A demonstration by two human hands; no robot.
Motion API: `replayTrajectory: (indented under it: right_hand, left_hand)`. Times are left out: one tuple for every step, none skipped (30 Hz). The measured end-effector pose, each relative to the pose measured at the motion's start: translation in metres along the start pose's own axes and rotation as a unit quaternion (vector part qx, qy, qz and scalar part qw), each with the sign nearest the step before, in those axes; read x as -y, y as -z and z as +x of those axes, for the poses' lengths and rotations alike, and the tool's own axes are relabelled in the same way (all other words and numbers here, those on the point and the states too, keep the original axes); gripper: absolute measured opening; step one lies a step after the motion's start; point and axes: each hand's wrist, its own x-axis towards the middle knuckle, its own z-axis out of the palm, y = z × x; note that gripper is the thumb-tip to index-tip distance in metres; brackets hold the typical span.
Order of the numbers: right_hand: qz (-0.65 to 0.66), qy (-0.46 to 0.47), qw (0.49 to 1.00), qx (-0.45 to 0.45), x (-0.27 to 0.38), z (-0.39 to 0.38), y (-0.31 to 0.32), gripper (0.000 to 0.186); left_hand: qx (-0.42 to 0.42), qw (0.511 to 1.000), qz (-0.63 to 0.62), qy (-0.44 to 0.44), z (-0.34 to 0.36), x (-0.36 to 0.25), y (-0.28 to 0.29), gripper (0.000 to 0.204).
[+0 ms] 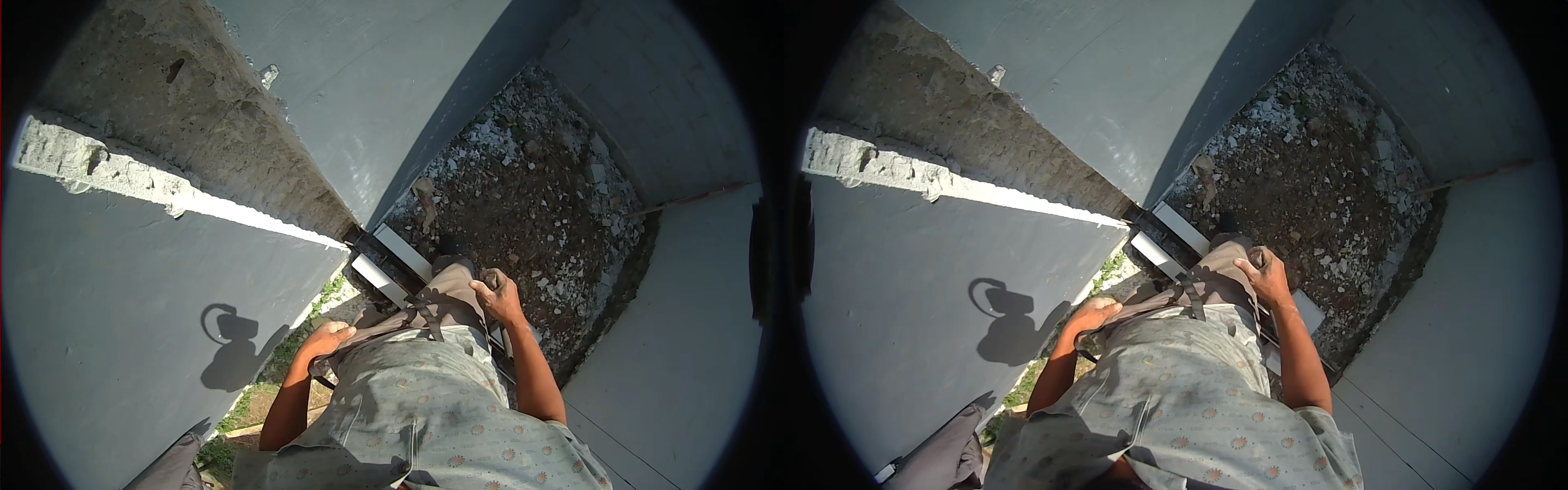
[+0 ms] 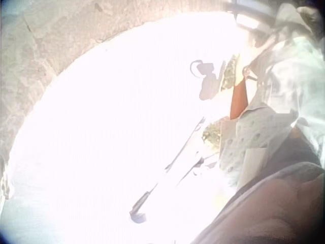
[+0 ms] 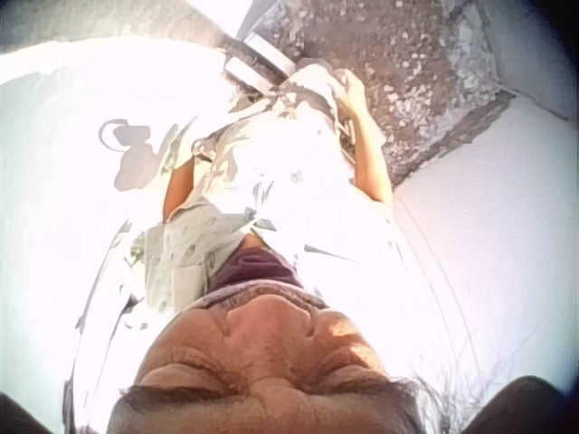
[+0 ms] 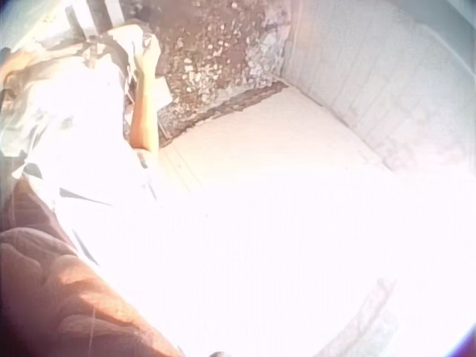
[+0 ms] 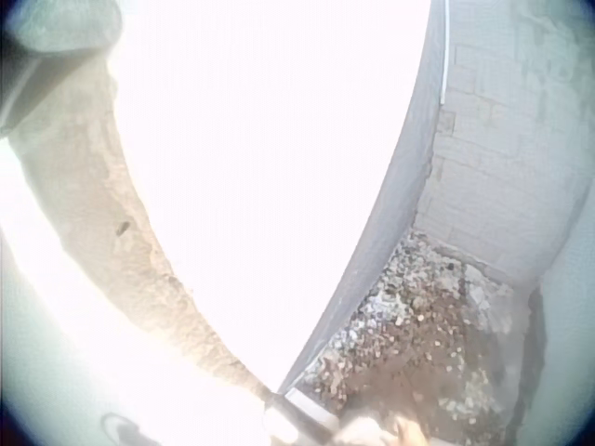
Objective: Connecting and securing PVC pipes within a wall cutout.
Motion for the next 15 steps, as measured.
replayTrajectory:
  right_hand:
    - [-0.122,0.049,0.990,0.045,-0.001,0.024,-0.008,0.057]
    - [-0.180,-0.021,0.973,0.143,-0.006,0.047,-0.013,0.060]
    - [-0.196,-0.107,0.922,0.316,-0.012,0.073,-0.008,0.063]
    - [-0.183,-0.106,0.936,0.280,-0.018,0.090,-0.005,0.059]
    - [-0.186,-0.113,0.950,0.223,-0.021,0.108,-0.002,0.055]
    - [-0.135,-0.094,0.946,0.281,-0.024,0.128,0.010,0.051]
    - [-0.142,-0.126,0.933,0.307,-0.025,0.142,0.020,0.047]
    - [-0.130,-0.085,0.942,0.296,-0.026,0.144,0.039,0.035]
    - [-0.092,-0.046,0.921,0.376,-0.021,0.153,0.044,0.022]
    - [-0.026,-0.053,0.883,0.466,-0.016,0.161,0.059,0.019]
    - [0.006,-0.090,0.835,0.543,-0.012,0.163,0.074,0.017]
    - [-0.018,-0.073,0.832,0.550,-0.006,0.163,0.077,0.016]
    - [-0.011,-0.029,0.825,0.565,-0.001,0.163,0.079,0.015]
    - [-0.059,-0.026,0.828,0.556,0.006,0.166,0.070,0.015]
    - [-0.050,-0.030,0.828,0.558,0.010,0.169,0.059,0.015]
  left_hand:
    - [-0.030,0.999,-0.010,0.024,0.013,-0.005,-0.006,0.046]
    - [-0.062,0.997,-0.023,0.039,0.026,-0.010,-0.015,0.047]
    - [-0.091,0.994,-0.038,0.056,0.036,-0.017,-0.026,0.049]
    - [-0.125,0.987,-0.051,0.081,0.046,-0.026,-0.038,0.049]
    - [-0.135,0.985,-0.052,0.097,0.062,-0.038,-0.044,0.049]
    - [-0.152,0.978,-0.051,0.129,0.073,-0.052,-0.056,0.047]
    - [-0.155,0.973,-0.050,0.162,0.077,-0.064,-0.065,0.045]
    - [-0.207,0.967,0.028,0.147,0.079,-0.077,-0.073,0.045]
    - [-0.253,0.958,0.036,0.130,0.081,-0.088,-0.075,0.045]
    - [-0.170,0.970,-0.041,0.169,0.075,-0.096,-0.074,0.043]
    - [-0.092,0.969,-0.127,0.191,0.069,-0.102,-0.074,0.042]
    - [-0.029,0.973,-0.151,0.172,0.060,-0.107,-0.077,0.039]
    - [-0.018,0.971,-0.143,0.191,0.057,-0.109,-0.081,0.039]
    - [-0.005,0.979,-0.129,0.161,0.056,-0.110,-0.087,0.037]
    - [0.022,0.985,-0.108,0.132,0.056,-0.107,-0.093,0.036]
